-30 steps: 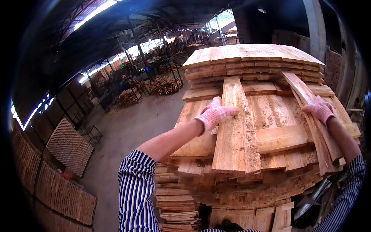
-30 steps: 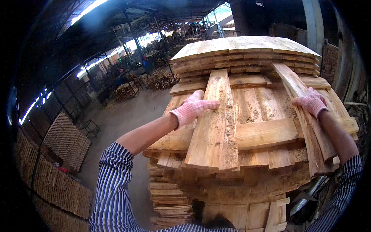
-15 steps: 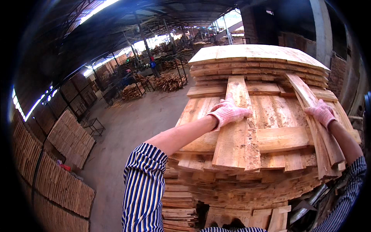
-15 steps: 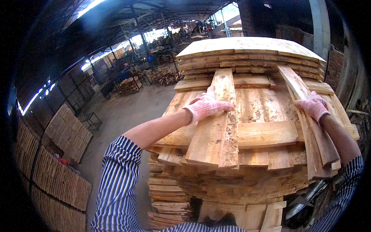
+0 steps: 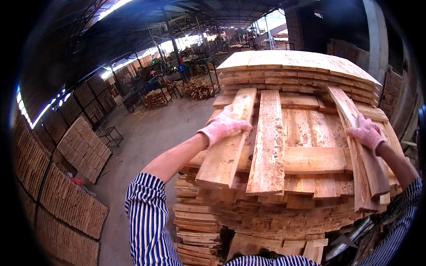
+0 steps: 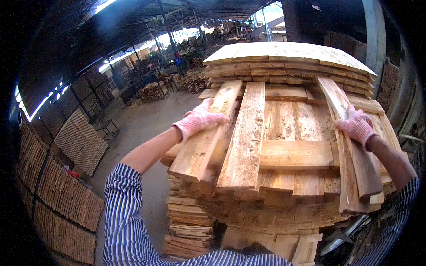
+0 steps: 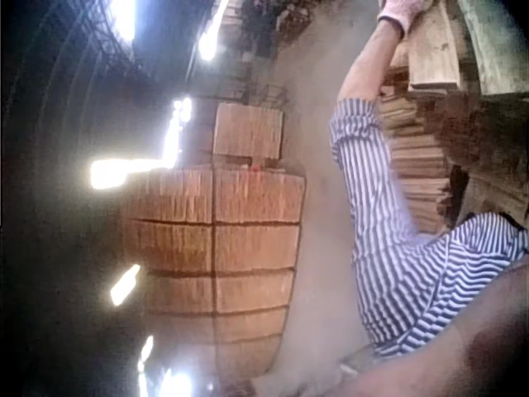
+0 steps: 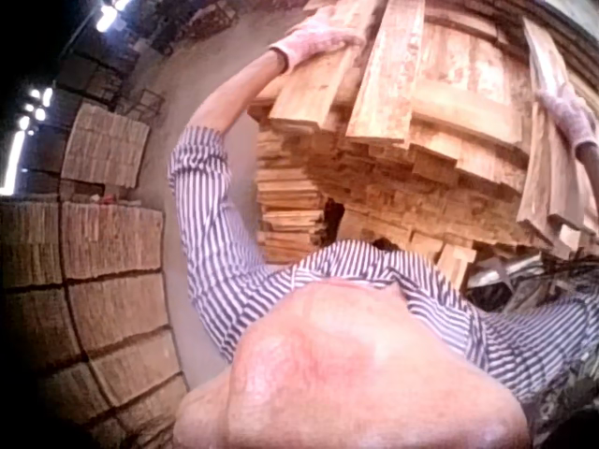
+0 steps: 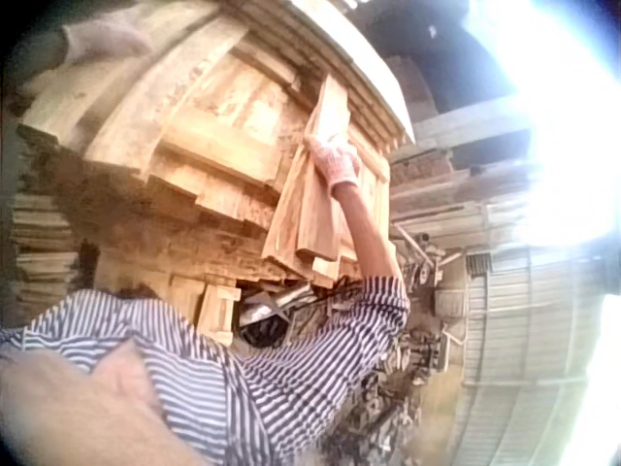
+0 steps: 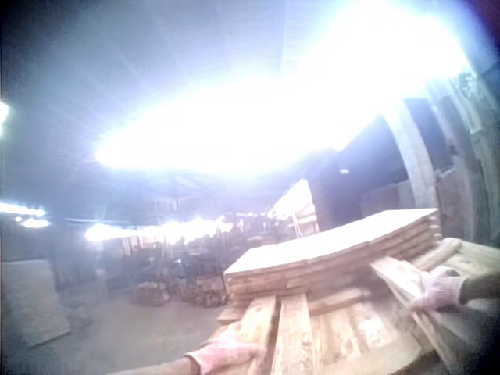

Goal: The person lifts stacks of wooden planks from a metal rack and places them onto a larger pile in a warehouse. They repeatedly pick up bundles of wood, carry them a short distance, and arrange them on top of the existing stack.

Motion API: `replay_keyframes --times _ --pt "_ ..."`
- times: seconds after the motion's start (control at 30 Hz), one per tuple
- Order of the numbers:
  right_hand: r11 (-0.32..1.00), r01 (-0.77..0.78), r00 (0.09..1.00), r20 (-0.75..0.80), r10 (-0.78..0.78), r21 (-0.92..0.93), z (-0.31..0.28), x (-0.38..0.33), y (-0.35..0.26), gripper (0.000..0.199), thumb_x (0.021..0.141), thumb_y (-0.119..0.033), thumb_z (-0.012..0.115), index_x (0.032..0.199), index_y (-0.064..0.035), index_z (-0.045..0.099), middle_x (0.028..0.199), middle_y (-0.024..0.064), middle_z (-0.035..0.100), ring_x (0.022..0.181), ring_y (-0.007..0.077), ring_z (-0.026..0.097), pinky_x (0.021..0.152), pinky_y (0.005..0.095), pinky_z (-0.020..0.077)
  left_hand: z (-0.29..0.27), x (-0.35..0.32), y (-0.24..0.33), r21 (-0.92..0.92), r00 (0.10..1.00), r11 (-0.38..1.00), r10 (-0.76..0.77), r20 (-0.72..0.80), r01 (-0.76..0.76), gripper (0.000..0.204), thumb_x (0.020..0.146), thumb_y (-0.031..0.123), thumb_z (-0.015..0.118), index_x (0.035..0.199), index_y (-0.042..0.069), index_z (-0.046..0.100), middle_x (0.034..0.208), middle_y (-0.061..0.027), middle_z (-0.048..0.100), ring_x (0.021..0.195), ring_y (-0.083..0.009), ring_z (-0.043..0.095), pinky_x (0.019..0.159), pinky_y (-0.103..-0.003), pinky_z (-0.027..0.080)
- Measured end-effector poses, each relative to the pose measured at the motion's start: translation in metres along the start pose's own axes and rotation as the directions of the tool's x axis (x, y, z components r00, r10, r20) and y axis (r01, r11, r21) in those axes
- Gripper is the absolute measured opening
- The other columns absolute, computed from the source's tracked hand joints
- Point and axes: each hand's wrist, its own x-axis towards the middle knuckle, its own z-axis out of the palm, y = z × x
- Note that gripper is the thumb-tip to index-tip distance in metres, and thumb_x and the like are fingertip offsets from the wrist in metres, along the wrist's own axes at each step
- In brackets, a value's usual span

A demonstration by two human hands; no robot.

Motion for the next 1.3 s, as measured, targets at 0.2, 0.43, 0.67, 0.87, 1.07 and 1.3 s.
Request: replay_keyframes --times 0.2,0.43,0.67,0.87,1.07,1.3 --pt "0.954 0.288 0.949 -0.112 -0.296 -0.08 0.011 0.02 -0.031 0.072 0.075 -0.048 0.071 0.135 -0.0097 0.057 0.12 0.0266 0.061 0.107 0.0378 0.062 0.089 0.0454 0.0511 -0.014 -0.004 -0.058 0.057 0.992 0.996 -0.061 -0.108 0.068 0.12 0.066 0.049 0.092 0.156 -0.002 0.03 0.14 -0.0233 0.058 0.127 -0.0294 0.058 0.106 -0.038 0.048" --pt "0.959 0.268 0.953 0.118 -0.278 0.093 0.035 -0.022 -0.163 0.074 0.095 -0.059 0.055 0.151 -0.0135 0.038 0.128 0.0258 0.057 0.092 0.0261 0.067 0.063 0.037 0.0586 -0.004 0.015 -0.069 0.108 0.992 0.994 -0.006 -0.129 0.02 0.096 0.084 0.053 0.078 0.152 -0.002 0.04 0.14 -0.0217 0.06 0.124 -0.0292 0.061 0.107 -0.036 0.046" --pt "0.825 0.482 0.874 -0.102 -0.474 0.294 0.072 -0.045 -0.256 0.057 0.098 -0.053 0.055 0.13 -0.0057 0.058 0.123 0.0359 0.057 0.105 0.0449 0.065 0.088 0.0507 0.0553 -0.007 0.028 -0.085 -0.036 0.991 0.999 0.027 -0.131 -0.032 0.082 0.087 0.048 0.077 0.147 0.0 0.048 0.135 -0.0195 0.064 0.119 -0.0291 0.064 0.102 -0.038 0.049" --pt "0.841 0.408 0.908 -0.061 -0.414 0.356 0.078 -0.049 -0.276 0.063 0.096 -0.056 0.057 0.136 -0.008 0.056 0.13 0.0369 0.052 0.109 0.0477 0.064 0.088 0.0525 0.0552 -0.013 0.016 -0.092 -0.06 0.992 0.997 0.039 -0.124 -0.047 0.085 0.087 0.045 0.078 0.149 -0.002 0.046 0.138 -0.0199 0.061 0.121 -0.026 0.062 0.104 -0.035 0.048" --pt "0.83 0.366 0.915 -0.002 -0.402 0.422 0.088 -0.032 -0.286 0.068 0.094 -0.056 0.059 0.14 -0.0063 0.053 0.136 0.0363 0.047 0.119 0.049 0.058 0.097 0.0533 0.0512 -0.03 0.005 -0.062 -0.199 0.997 0.98 0.0 -0.081 -0.016 0.079 0.086 0.032 0.081 0.147 -0.003 0.047 0.133 -0.0197 0.064 0.118 -0.0259 0.063 0.101 -0.034 0.049" --pt "0.812 0.429 0.897 -0.079 -0.435 0.395 0.101 -0.032 -0.304 0.068 0.094 -0.051 0.059 0.141 -0.003 0.05 0.132 0.0375 0.048 0.117 0.0494 0.057 0.097 0.0533 0.0512 -0.03 0.04 -0.114 -0.02 0.983 0.999 0.041 -0.179 -0.045 0.085 0.087 0.043 0.078 0.148 -0.006 0.045 0.143 -0.0227 0.057 0.132 -0.031 0.055 0.112 -0.035 0.041"
